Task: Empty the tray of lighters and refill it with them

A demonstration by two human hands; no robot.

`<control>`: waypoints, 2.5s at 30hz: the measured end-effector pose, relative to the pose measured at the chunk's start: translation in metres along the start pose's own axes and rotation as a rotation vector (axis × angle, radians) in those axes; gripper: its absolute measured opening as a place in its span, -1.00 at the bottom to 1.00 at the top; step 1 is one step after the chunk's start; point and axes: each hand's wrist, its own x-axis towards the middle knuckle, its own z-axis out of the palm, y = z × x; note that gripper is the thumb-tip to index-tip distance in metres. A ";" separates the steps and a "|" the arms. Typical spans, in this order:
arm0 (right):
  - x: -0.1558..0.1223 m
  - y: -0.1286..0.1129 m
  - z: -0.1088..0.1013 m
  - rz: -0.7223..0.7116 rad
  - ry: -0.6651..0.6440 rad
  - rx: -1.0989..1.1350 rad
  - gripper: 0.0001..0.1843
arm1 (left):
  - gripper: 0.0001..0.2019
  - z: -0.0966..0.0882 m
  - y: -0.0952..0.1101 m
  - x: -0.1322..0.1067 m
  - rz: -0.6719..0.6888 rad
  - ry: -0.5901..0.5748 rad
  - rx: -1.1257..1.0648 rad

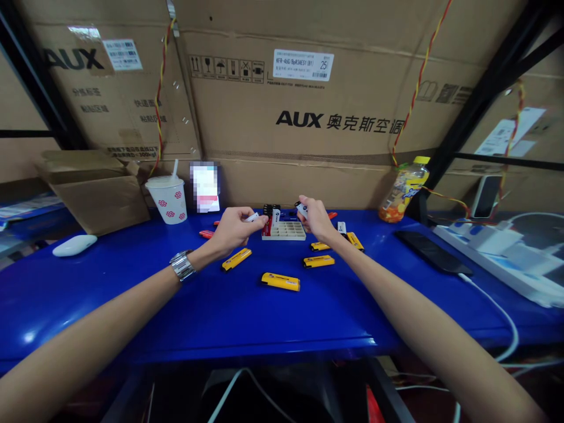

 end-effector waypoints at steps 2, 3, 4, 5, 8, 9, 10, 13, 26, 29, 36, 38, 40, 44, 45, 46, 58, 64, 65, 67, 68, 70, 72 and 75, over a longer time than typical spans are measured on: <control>0.001 0.000 0.003 0.006 0.045 0.031 -0.40 | -0.71 0.000 0.000 -0.001 0.016 0.036 0.064; 0.001 0.000 0.004 0.006 0.058 0.042 -0.41 | -0.74 0.000 0.000 -0.001 0.021 0.044 0.077; 0.001 -0.001 0.006 0.003 0.055 0.046 -0.41 | -0.75 0.001 0.001 -0.001 0.026 0.046 0.081; 0.001 -0.001 0.007 -0.001 0.047 0.046 -0.42 | -0.76 0.001 0.001 -0.001 0.028 0.046 0.083; 0.001 -0.001 0.009 -0.019 0.009 0.044 -0.44 | -0.75 0.001 0.002 -0.001 0.024 0.046 0.091; 0.001 -0.001 0.009 -0.020 0.001 0.048 -0.45 | -0.75 0.001 0.002 -0.001 0.023 0.050 0.094; 0.000 -0.001 0.009 -0.014 -0.007 0.057 -0.44 | -0.75 0.001 0.002 0.000 0.022 0.053 0.093; -0.001 -0.003 0.009 0.054 -0.055 0.103 -0.40 | -0.73 0.002 0.001 0.000 0.021 0.067 0.071; 0.001 0.005 0.014 -0.402 -0.145 -0.198 -0.62 | -0.80 0.001 -0.006 0.004 0.084 0.086 0.196; 0.005 0.011 0.017 -0.365 -0.154 -0.213 -0.63 | -0.81 0.001 -0.010 0.006 0.133 0.074 0.250; 0.007 0.019 0.018 -0.336 -0.139 -0.229 -0.66 | -0.84 0.002 -0.008 0.006 0.133 0.065 0.286; 0.004 0.014 0.017 -0.327 -0.092 -0.205 -0.69 | -0.86 0.003 -0.006 0.004 0.128 0.058 0.300; -0.001 0.004 0.017 -0.318 -0.065 -0.162 -0.76 | -0.88 0.003 -0.006 0.004 0.134 0.047 0.327; -0.012 -0.016 0.025 -0.325 -0.205 -0.048 -0.67 | -0.89 0.004 -0.009 0.003 0.201 0.001 0.395; -0.013 -0.019 0.028 -0.331 -0.237 -0.030 -0.66 | -0.88 0.004 -0.010 0.003 0.216 -0.018 0.407; -0.014 -0.022 0.029 -0.332 -0.253 -0.012 -0.65 | -0.89 0.004 -0.010 0.003 0.221 -0.038 0.422; 0.007 0.023 -0.003 -0.150 -0.176 0.078 -0.62 | -0.79 -0.006 -0.015 0.008 0.154 0.078 0.390; 0.001 0.011 0.011 -0.224 -0.185 -0.008 -0.64 | -0.83 -0.006 -0.016 0.008 0.150 0.042 0.425; 0.000 0.008 0.011 -0.240 -0.178 -0.008 -0.61 | -0.84 -0.006 -0.015 0.007 0.150 0.039 0.431; 0.001 0.004 0.006 -0.266 -0.149 -0.006 -0.61 | -0.84 -0.006 -0.014 0.007 0.152 0.043 0.445; 0.003 0.004 0.002 -0.272 -0.130 -0.011 -0.63 | -0.85 -0.006 -0.014 0.007 0.153 0.046 0.451; 0.007 0.007 -0.011 -0.270 -0.076 -0.067 -0.70 | -0.86 -0.007 -0.014 0.006 0.150 0.046 0.458; 0.011 0.010 -0.031 -0.237 0.012 -0.241 -0.75 | -0.87 -0.007 -0.014 0.007 0.145 0.041 0.462; 0.013 0.015 -0.064 -0.034 0.201 -0.752 -0.80 | -0.90 -0.007 -0.014 0.007 0.143 0.037 0.475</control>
